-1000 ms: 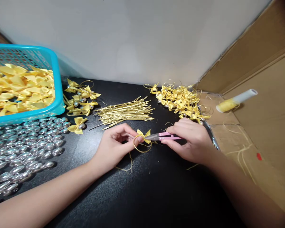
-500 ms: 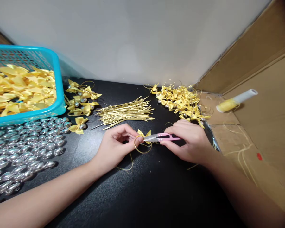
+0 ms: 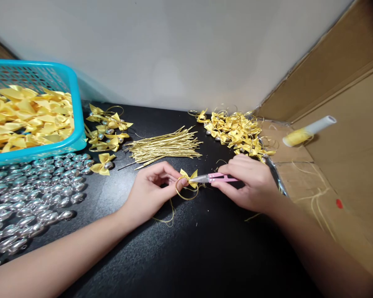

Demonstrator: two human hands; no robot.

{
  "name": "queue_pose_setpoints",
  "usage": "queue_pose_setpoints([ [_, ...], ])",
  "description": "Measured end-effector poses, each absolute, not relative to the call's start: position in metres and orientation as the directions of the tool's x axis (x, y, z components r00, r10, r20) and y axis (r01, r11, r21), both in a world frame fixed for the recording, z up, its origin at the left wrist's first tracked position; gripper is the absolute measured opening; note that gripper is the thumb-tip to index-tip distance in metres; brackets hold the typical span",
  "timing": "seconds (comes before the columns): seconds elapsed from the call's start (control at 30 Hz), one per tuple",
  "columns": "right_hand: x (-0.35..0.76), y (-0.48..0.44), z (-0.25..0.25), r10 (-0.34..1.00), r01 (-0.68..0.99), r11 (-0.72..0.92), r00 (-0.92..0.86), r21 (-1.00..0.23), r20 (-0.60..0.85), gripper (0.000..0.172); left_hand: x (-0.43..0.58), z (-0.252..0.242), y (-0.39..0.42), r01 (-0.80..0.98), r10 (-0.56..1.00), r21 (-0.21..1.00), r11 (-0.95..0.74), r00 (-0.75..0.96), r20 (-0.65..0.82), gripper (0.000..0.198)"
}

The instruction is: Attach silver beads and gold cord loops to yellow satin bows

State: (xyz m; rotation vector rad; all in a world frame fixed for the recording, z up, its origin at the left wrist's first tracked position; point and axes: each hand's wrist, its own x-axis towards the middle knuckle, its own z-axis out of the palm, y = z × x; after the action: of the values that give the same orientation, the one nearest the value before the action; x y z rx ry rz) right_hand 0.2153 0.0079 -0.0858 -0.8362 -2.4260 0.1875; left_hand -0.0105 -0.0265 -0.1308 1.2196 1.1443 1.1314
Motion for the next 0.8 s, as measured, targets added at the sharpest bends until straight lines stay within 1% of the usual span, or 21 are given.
queue_pose_setpoints([
  [0.07, 0.219, 0.009, -0.083, 0.639, 0.563, 0.765, -0.596, -0.315, 0.486, 0.011, -0.011, -0.131, -0.026, -0.017, 0.995, 0.999, 0.036, 0.089, -0.034, 0.018],
  [0.17, 0.225, 0.014, -0.081, 0.722, 0.642, 0.676, -0.478, -0.362, 0.5, 0.01, -0.011, -0.13, -0.026, -0.02, 0.995, 0.999, 0.048, 0.093, -0.045, 0.019],
  [0.27, 0.228, 0.021, -0.085, 0.807, 0.703, 0.578, -0.419, -0.413, 0.415, 0.012, -0.011, -0.13, -0.027, -0.009, 0.996, 0.999, 0.032, 0.087, -0.031, 0.02],
  [0.37, 0.225, 0.024, -0.094, 0.85, 0.711, 0.525, -0.422, -0.467, 0.314, 0.013, -0.011, -0.129, -0.029, 0.026, 0.997, 0.999, -0.041, 0.066, 0.039, 0.016],
  [0.5, 0.22, 0.018, -0.097, 0.856, 0.644, 0.513, -0.436, -0.567, 0.279, 0.015, -0.011, -0.129, -0.031, 0.047, 0.99, 0.991, -0.127, 0.074, 0.123, 0.012],
  [0.6, 0.213, 0.004, -0.094, 0.875, 0.533, 0.452, -0.422, -0.715, 0.238, 0.03, -0.01, -0.129, -0.03, 0.041, 0.986, 0.989, -0.142, 0.09, 0.138, 0.011],
  [0.63, 0.209, -0.002, -0.093, 0.882, 0.492, 0.423, -0.415, -0.761, 0.223, 0.033, -0.01, -0.128, -0.03, 0.042, 0.985, 0.988, -0.147, 0.095, 0.143, 0.012],
  [0.67, 0.204, -0.008, -0.093, 0.883, 0.462, 0.407, -0.42, -0.788, 0.21, 0.03, -0.01, -0.128, -0.03, 0.044, 0.984, 0.987, -0.153, 0.1, 0.148, 0.012],
  [0.7, 0.198, -0.014, -0.094, 0.889, 0.461, 0.391, -0.412, -0.796, 0.198, 0.022, -0.01, -0.128, -0.03, 0.048, 0.981, 0.985, -0.164, 0.109, 0.158, 0.011],
  [0.77, 0.186, -0.023, -0.099, 0.9, 0.43, 0.418, -0.313, -0.8, 0.302, 0.022, -0.01, -0.128, -0.031, 0.059, 0.973, 0.979, -0.195, 0.138, 0.186, 0.009],
  [0.8, 0.181, -0.027, -0.102, 0.902, 0.426, 0.425, -0.276, -0.799, 0.332, 0.023, -0.01, -0.129, -0.032, 0.067, 0.967, 0.975, -0.212, 0.157, 0.2, 0.009],
])
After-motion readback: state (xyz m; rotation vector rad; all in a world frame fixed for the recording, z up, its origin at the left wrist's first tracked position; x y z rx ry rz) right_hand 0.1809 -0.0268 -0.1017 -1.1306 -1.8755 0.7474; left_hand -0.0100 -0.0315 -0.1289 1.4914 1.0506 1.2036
